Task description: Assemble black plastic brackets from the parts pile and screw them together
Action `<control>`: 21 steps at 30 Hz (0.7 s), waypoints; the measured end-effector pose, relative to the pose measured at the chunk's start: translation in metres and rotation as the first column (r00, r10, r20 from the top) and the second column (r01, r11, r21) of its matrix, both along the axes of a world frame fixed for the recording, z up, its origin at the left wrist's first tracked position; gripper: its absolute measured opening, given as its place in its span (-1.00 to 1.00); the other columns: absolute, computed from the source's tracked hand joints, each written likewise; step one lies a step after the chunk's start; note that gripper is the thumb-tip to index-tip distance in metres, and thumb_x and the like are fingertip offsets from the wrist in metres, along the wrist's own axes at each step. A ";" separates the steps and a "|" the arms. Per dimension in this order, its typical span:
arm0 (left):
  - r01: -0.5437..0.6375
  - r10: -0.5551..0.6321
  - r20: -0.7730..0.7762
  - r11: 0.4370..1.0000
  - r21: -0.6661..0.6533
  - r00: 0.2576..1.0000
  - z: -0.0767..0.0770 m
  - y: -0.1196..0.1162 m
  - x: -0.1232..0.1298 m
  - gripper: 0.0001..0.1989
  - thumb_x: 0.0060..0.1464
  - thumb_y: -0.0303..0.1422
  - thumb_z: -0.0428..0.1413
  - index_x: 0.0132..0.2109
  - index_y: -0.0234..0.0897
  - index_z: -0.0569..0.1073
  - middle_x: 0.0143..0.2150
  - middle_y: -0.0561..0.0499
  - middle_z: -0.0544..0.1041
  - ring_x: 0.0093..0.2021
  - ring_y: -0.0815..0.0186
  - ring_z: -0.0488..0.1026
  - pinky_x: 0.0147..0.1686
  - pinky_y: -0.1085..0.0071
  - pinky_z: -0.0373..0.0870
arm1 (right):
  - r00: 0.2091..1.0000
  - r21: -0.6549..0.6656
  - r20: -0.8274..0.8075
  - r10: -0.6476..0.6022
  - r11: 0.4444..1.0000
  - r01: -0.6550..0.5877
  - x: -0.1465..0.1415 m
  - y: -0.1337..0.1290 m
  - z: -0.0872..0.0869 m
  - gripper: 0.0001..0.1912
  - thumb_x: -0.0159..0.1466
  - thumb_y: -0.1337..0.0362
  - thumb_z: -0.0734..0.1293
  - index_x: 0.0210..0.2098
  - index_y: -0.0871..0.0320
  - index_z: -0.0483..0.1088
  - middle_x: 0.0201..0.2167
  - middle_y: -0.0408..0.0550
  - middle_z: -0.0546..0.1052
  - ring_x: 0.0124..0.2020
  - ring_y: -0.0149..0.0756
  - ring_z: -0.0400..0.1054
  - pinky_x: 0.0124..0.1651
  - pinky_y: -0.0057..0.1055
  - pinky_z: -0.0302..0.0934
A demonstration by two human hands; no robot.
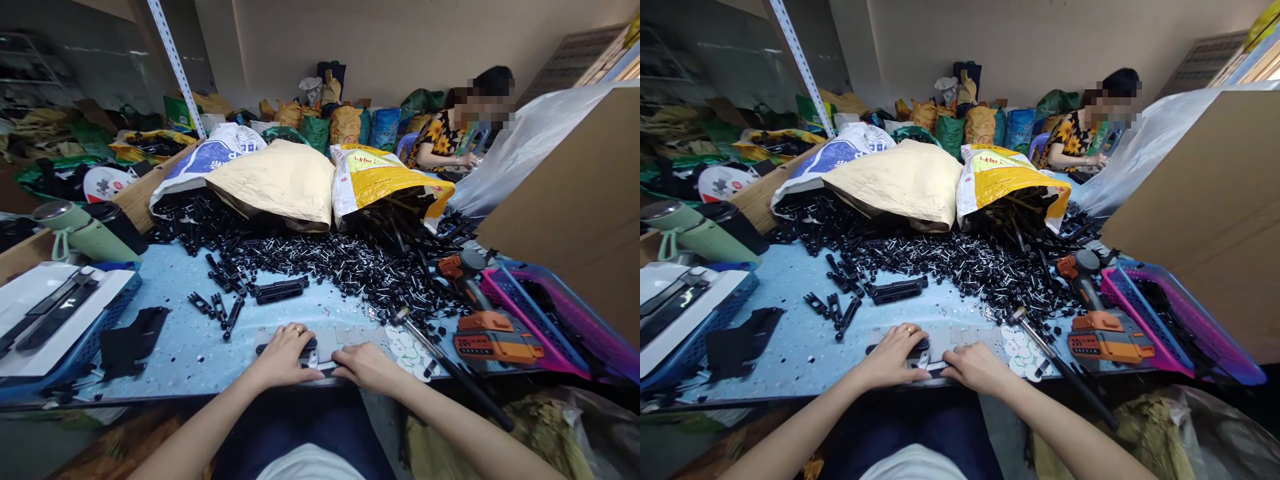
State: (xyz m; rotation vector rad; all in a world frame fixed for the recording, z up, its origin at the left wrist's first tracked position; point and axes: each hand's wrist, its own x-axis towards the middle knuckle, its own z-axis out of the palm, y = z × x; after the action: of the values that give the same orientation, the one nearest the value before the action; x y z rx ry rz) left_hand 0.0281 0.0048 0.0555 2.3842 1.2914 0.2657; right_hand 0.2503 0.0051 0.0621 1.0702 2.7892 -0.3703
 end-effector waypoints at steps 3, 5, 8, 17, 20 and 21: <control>-0.015 0.016 -0.004 0.998 0.064 1.000 -0.003 -0.005 0.002 -0.33 -0.26 0.06 0.13 -0.05 -0.24 0.26 -0.13 -0.10 0.36 -0.09 0.09 0.27 -0.08 0.17 0.16 | 0.998 0.091 0.032 -0.059 0.994 0.056 -0.004 -0.004 0.001 -0.63 0.31 0.03 -0.02 -0.22 0.10 0.26 -0.40 -0.09 0.43 -0.47 -0.36 0.32 -0.45 -0.47 -0.02; -0.056 0.055 0.012 0.994 0.095 0.998 -0.007 -0.007 0.002 -0.37 -0.24 0.01 0.15 -0.07 -0.26 0.24 -0.19 -0.08 0.38 -0.18 0.12 0.32 -0.16 0.21 0.22 | 0.996 0.164 0.039 -0.075 0.984 0.067 -0.007 -0.007 0.005 -0.65 0.31 0.04 -0.01 -0.20 0.10 0.25 -0.39 -0.08 0.41 -0.44 -0.34 0.31 -0.43 -0.46 -0.01; -0.070 0.063 0.056 0.989 0.132 0.996 -0.011 -0.009 -0.001 -0.51 -0.12 -0.08 0.10 -0.10 -0.26 0.23 -0.23 -0.06 0.39 -0.22 0.16 0.35 -0.26 0.28 0.26 | 0.997 0.246 0.043 -0.068 0.968 0.056 -0.011 -0.010 0.015 -0.67 0.32 0.08 -0.02 -0.19 0.10 0.25 -0.39 -0.05 0.39 -0.40 -0.31 0.29 -0.39 -0.43 0.00; -0.083 0.078 0.052 0.991 0.107 0.996 -0.010 -0.011 -0.001 -0.59 -0.06 -0.04 0.04 -0.19 -0.27 0.27 -0.32 -0.02 0.41 -0.29 0.21 0.38 -0.34 0.33 0.28 | 0.999 0.230 0.047 0.002 0.973 -0.013 -0.012 0.006 0.028 -0.68 0.31 0.08 0.00 -0.20 0.11 0.25 -0.39 -0.06 0.39 -0.39 -0.32 0.27 -0.35 -0.41 -0.01; -0.059 0.057 0.027 0.994 0.092 0.998 -0.006 0.001 0.005 -0.48 -0.10 0.01 0.06 -0.09 -0.25 0.26 -0.21 -0.05 0.41 -0.18 0.17 0.36 -0.24 0.30 0.29 | 1.000 0.190 0.003 0.012 0.982 -0.012 -0.003 0.017 0.013 -0.64 0.30 0.04 0.01 -0.24 0.13 0.28 -0.38 -0.05 0.40 -0.37 -0.32 0.27 -0.36 -0.42 0.00; -0.069 0.068 0.010 0.992 0.109 0.998 -0.002 0.012 0.006 -0.47 -0.08 0.00 0.05 -0.04 -0.23 0.24 -0.14 -0.06 0.39 -0.11 0.17 0.32 -0.18 0.29 0.27 | 1.000 0.180 -0.021 0.011 0.984 -0.007 0.001 0.020 0.007 -0.63 0.30 0.03 0.01 -0.24 0.14 0.29 -0.37 -0.04 0.40 -0.35 -0.31 0.27 -0.35 -0.42 0.00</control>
State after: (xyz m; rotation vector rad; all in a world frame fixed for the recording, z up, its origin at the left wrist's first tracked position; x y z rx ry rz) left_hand 0.0342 0.0171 0.0536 2.4302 1.3908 0.3724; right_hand 0.2511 0.0254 0.0689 1.0946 2.8912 -0.1314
